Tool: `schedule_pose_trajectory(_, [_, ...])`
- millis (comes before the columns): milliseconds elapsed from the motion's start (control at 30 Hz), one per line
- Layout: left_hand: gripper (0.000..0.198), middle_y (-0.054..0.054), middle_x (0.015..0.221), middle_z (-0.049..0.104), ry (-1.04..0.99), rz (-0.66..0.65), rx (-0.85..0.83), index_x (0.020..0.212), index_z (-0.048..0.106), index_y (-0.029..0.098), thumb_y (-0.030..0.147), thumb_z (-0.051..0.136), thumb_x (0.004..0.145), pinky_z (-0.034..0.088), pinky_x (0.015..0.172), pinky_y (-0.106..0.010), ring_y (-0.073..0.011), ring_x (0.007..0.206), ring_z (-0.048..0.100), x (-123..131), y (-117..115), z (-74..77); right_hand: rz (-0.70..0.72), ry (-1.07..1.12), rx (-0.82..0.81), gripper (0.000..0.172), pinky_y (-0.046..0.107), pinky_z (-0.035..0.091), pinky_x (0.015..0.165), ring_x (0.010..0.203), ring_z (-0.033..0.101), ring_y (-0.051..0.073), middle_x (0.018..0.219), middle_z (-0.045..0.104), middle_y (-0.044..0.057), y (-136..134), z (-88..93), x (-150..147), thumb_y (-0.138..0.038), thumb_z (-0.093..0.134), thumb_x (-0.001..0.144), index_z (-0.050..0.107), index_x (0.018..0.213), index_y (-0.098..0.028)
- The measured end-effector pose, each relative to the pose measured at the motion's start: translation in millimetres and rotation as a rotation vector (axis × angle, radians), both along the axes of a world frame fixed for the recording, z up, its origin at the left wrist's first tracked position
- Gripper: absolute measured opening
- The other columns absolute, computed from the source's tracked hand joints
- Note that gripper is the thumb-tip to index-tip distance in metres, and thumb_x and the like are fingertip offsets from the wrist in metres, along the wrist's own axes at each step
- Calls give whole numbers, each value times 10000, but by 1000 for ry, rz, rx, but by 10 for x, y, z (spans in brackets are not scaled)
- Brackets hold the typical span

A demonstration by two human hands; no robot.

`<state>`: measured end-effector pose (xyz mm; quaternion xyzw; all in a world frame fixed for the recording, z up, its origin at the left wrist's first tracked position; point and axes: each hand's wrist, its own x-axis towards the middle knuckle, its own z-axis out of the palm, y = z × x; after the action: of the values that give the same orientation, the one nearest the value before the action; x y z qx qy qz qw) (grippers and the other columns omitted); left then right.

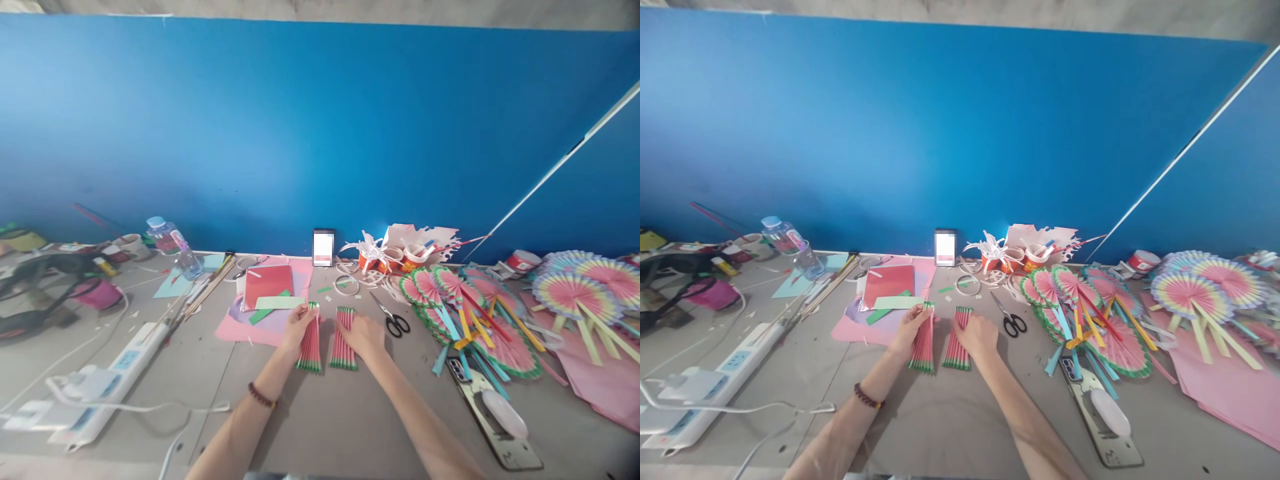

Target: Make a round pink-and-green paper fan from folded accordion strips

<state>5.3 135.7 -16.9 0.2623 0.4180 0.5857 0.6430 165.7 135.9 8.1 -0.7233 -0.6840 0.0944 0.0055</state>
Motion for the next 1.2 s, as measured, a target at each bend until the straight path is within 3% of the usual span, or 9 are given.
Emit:
schedule_pose_trajectory(100, [311,40,607,614,-14,2,-11,704,572,172,316,808,560,475,557,-206,-122,553,632,3,-10,22,-4,-1,10,555,363,474,712,863,661,312,884,684,187,17,-9,-56,-580,391,836,603,1022,-102])
schedule_pose_trajectory(300, [311,20,586,621,-15,8,-75,673,608,153,336,817,532,474,541,-199,-100,522,591,-3,-36,86,23,147,51,188,314,453,661,794,669,266,815,687,126,53,-75,51,-274,462,799,595,873,-164])
schedule_pose_trajectory(433, [333,-5,588,638,-21,-5,-96,661,635,140,343,834,488,468,524,-211,-98,497,566,-8,-36,94,-23,761,53,66,255,452,565,632,654,189,729,667,29,66,-103,174,-265,469,749,490,742,-203])
schedule_pose_trajectory(533, [330,-9,605,644,-44,-10,-96,662,635,141,343,833,491,470,535,-214,-99,513,569,0,-42,112,-82,1248,-50,167,246,425,482,466,581,143,693,658,-12,57,-50,193,-332,520,717,394,725,-222])
schedule_pose_trajectory(667, [301,20,588,614,-79,-9,-90,640,609,147,318,824,518,460,533,-195,-78,507,549,22,-66,171,-62,1572,-162,309,224,344,436,384,472,95,661,654,-17,-10,49,158,-373,641,656,389,741,-216])
schedule_pose_trajectory(800, [292,23,599,599,-90,1,-67,646,610,142,328,812,547,456,542,-186,-71,524,543,51,-101,188,-37,1677,-106,340,212,327,436,384,444,78,662,656,-21,-109,63,99,-404,680,669,442,810,-206])
schedule_pose_trajectory(1067, [287,8,602,607,-40,-14,-35,626,616,145,355,802,568,438,548,-176,-74,541,531,172,-216,285,-59,1618,141,336,222,365,433,434,444,81,742,653,23,-210,56,-15,-443,676,710,489,831,-192])
schedule_pose_trajectory(1200, [296,0,619,603,-46,-36,-42,627,611,143,364,800,572,430,546,-179,-77,541,526,229,-282,356,-57,1493,266,291,215,394,458,469,457,96,604,541,-34,-282,93,-62,-441,653,736,513,805,-196])
